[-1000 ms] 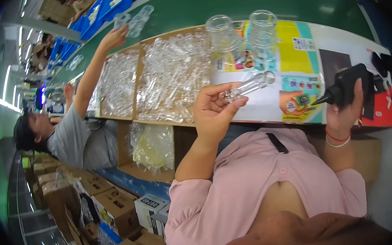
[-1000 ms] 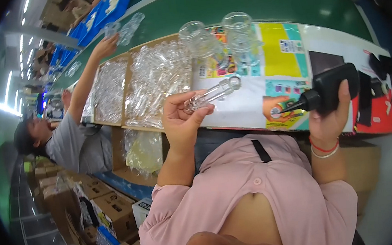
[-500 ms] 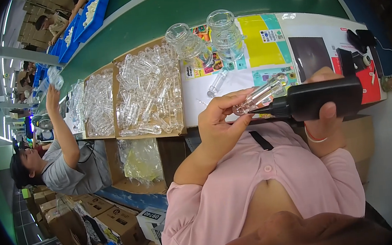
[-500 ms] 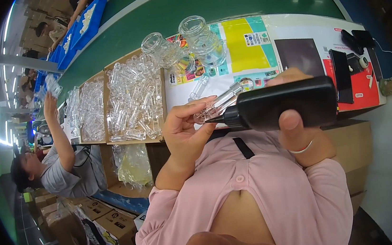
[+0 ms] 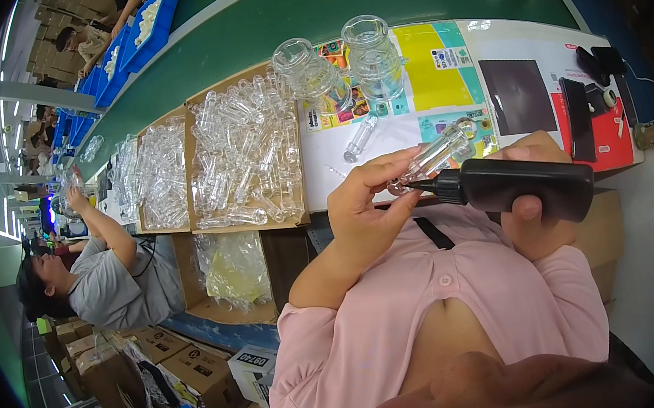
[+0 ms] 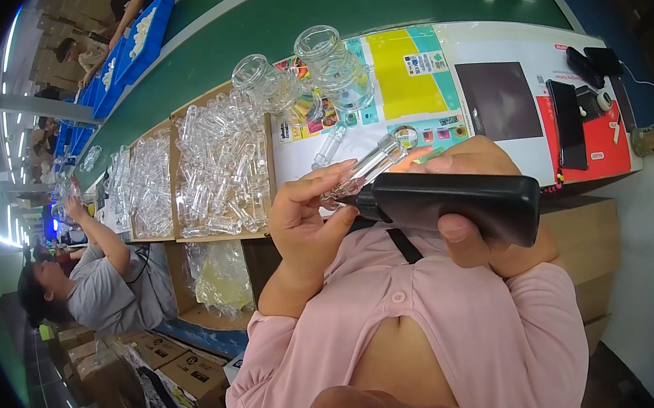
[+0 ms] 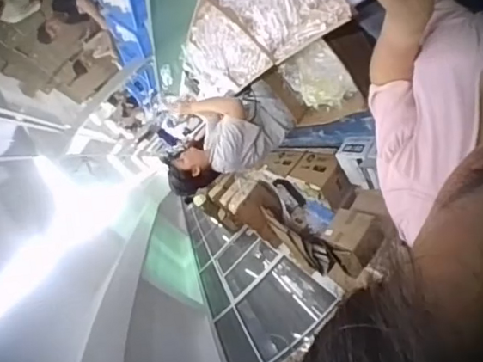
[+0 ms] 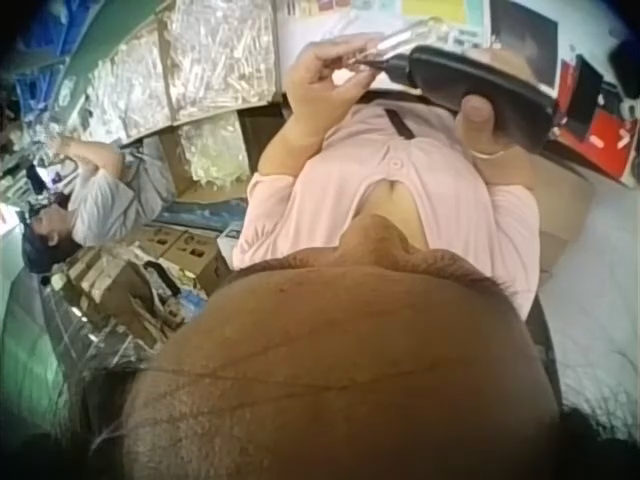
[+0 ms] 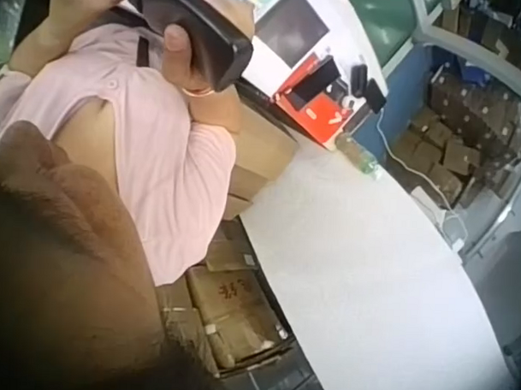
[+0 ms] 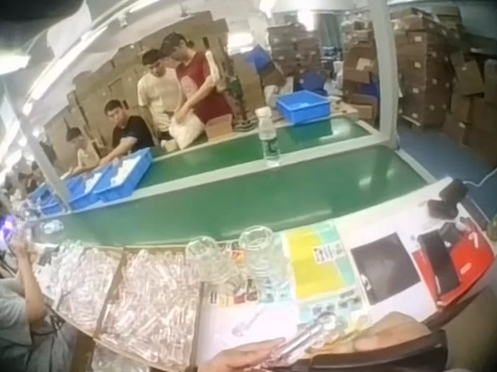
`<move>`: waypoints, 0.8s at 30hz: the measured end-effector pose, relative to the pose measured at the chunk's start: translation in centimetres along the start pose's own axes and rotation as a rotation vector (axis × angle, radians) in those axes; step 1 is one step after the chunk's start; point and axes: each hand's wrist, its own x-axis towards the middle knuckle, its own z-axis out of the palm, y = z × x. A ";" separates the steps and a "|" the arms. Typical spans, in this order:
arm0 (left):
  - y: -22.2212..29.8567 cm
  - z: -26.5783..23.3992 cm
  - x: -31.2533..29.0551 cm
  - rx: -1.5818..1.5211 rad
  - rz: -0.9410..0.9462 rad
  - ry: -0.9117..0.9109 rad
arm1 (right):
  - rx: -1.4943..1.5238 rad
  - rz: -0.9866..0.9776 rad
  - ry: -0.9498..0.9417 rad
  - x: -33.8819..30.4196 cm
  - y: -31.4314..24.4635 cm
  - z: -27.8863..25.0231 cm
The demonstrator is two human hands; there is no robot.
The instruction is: The recorder uses an air duster gun to clean glass mugs before packing them into plastic bags and cardboard boxes on a factory assembly line.
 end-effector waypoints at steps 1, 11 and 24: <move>0.0 0.0 0.0 0.015 0.010 -0.001 | -0.001 0.001 0.000 0.1 0.0 0.0; -0.2 -0.5 -0.2 0.162 0.105 -0.016 | 0.029 0.219 0.046 0.8 -0.6 0.0; 1.1 -0.4 0.7 0.538 0.258 0.005 | -0.135 -0.049 -0.125 0.4 -0.9 -1.0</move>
